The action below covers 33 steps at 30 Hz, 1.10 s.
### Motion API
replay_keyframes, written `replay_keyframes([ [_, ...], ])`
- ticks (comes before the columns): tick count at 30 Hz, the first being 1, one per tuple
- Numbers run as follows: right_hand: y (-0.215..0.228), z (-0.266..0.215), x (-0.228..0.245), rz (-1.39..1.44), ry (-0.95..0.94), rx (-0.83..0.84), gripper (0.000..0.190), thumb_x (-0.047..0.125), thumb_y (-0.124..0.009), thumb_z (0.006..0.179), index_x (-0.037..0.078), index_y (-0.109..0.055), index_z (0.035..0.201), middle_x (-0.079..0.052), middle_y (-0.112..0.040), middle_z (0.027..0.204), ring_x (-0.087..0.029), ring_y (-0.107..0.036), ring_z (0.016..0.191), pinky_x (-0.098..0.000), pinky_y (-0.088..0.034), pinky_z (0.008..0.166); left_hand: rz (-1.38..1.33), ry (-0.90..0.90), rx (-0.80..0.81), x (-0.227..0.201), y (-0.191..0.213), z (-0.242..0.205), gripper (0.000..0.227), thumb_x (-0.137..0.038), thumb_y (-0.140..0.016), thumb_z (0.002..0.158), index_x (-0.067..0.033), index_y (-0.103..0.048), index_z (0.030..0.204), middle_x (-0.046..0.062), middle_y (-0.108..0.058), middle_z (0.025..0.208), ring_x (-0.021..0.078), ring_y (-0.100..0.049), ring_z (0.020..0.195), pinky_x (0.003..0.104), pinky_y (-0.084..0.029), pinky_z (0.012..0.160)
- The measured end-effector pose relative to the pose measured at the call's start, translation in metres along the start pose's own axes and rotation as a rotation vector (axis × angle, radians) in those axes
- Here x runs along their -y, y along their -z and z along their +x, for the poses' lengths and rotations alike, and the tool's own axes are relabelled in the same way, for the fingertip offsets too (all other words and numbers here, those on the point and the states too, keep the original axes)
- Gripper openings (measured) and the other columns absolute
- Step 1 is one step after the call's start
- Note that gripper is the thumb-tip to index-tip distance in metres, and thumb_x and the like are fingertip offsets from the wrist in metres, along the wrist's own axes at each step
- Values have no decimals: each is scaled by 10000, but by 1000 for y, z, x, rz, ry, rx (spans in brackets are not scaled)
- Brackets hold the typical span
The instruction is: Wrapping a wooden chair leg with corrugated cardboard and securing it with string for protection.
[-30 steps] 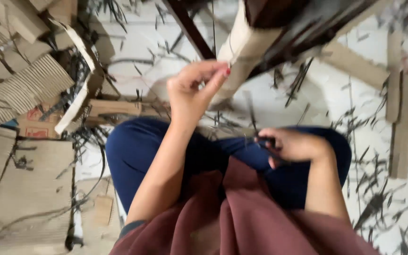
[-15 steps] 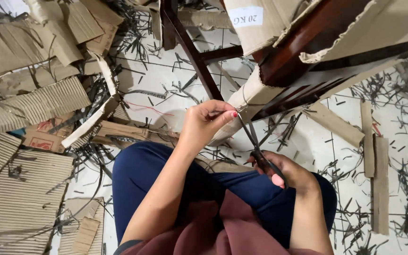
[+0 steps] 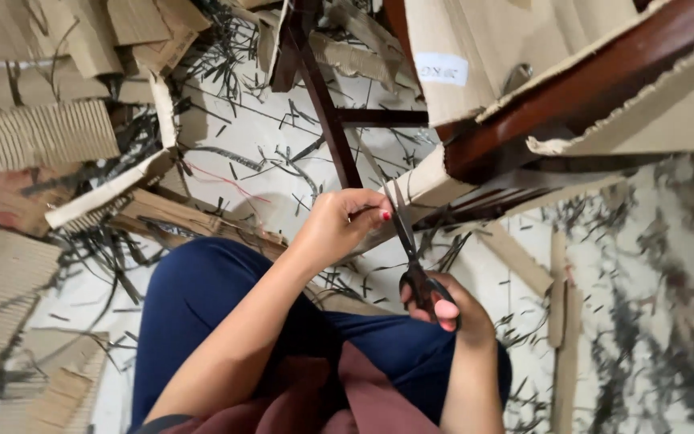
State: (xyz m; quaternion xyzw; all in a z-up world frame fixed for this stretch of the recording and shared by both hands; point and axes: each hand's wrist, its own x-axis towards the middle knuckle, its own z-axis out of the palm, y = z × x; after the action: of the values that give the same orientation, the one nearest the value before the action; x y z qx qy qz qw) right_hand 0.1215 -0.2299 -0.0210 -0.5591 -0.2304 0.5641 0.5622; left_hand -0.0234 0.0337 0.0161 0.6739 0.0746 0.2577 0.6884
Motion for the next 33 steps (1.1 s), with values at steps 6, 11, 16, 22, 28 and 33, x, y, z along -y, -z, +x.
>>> replay_keyframes([
  [6,-17,0,6,-142,129,-9,904,670,-803,605,-175,-649,887,-143,-453,416,-75,-307,307,-190,-246,330,48,4,61,0,7,-4,62,-127,-723,932,-116,-775,965,82,-763,755,231,-744,755,364,-593,763],
  [11,-29,4,3,-142,111,-22,884,662,-802,590,-161,-658,876,-133,-454,405,-85,-312,314,-195,-252,353,56,33,245,3,21,-3,198,-227,-748,905,-79,-730,1034,137,-773,902,305,-729,908,473,-570,873],
  [16,-45,14,11,-101,113,-39,846,611,-856,581,-156,-661,879,-140,-467,417,-96,-328,309,-210,-241,348,-59,-16,589,17,14,-7,524,-202,-754,879,37,-570,1308,259,-689,1245,454,-614,1228,648,-468,1032],
  [22,-37,22,9,-106,201,-74,666,450,-854,688,-132,-666,952,-169,-479,429,-81,-377,244,-184,-332,352,91,189,720,39,8,2,132,-149,-634,946,-87,-740,991,-3,-792,801,134,-782,784,274,-592,812],
  [28,-7,10,-30,-573,-74,-316,194,15,-813,811,-10,-760,995,-162,-719,625,-114,-524,420,-192,-395,470,126,299,639,10,42,5,207,-31,-547,983,-25,-751,1016,117,-804,853,165,-779,660,263,-597,698],
  [33,-5,35,-81,-1122,-354,-268,324,174,-751,859,97,-778,1172,-183,-783,1110,-407,-711,1059,-474,-554,949,98,371,624,14,40,8,199,-124,-603,1006,-24,-720,881,96,-808,883,170,-794,732,236,-569,695],
])
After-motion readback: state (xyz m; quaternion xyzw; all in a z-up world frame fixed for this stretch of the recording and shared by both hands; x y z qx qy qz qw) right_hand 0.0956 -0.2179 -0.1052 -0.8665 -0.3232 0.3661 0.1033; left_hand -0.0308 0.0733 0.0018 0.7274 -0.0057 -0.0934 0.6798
